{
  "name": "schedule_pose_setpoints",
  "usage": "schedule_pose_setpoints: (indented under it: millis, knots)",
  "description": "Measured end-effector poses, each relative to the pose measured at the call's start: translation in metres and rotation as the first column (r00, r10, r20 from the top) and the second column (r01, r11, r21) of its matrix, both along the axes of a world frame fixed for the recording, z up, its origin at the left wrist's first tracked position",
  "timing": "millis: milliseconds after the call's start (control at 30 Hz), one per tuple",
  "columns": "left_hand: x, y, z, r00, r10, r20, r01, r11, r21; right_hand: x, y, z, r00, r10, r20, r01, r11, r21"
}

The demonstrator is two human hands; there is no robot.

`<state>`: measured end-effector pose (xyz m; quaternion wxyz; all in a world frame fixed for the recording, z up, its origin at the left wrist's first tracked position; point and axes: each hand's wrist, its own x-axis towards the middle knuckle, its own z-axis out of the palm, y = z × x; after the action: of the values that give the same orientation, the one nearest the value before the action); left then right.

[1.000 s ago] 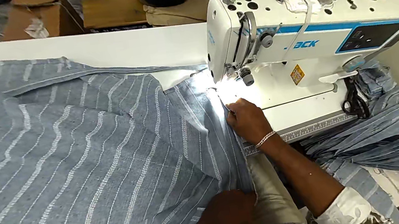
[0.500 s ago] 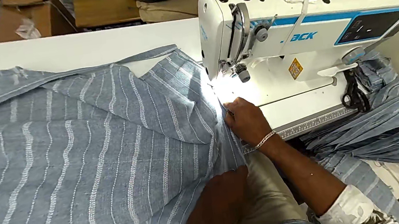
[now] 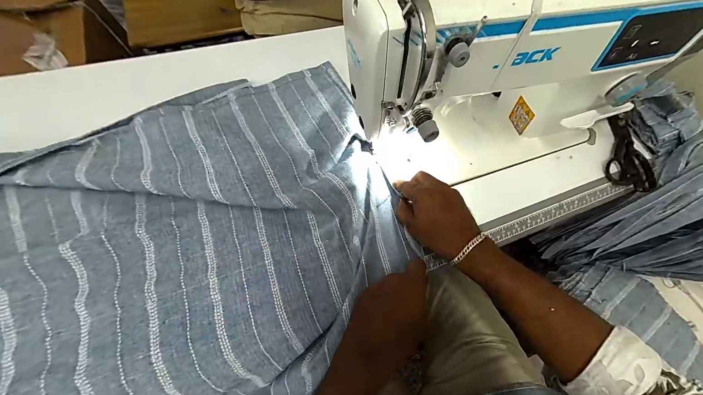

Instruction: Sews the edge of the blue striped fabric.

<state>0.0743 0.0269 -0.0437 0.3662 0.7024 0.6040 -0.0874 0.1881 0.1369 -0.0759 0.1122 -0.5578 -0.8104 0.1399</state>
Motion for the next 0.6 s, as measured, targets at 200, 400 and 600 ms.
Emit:
schedule_pose_setpoints:
  millis: [200,400,600]
  knots:
    - [0.003,0.006,-0.002,0.993,0.108,0.053,-0.111,0.992,0.059,0.001,-0.001,0.000,1.000,-0.007,-0.010,0.007,1.000,0.001]
    - [0.004,0.007,-0.013,0.987,0.111,0.116,-0.129,0.979,0.160,0.001,-0.003,0.000,1.000,-0.007,-0.009,0.007,1.000,-0.008]
    - [0.009,0.008,-0.015,0.991,0.108,0.074,-0.128,0.919,0.372,0.005,-0.004,-0.003,0.999,0.007,-0.043,-0.006,0.999,0.031]
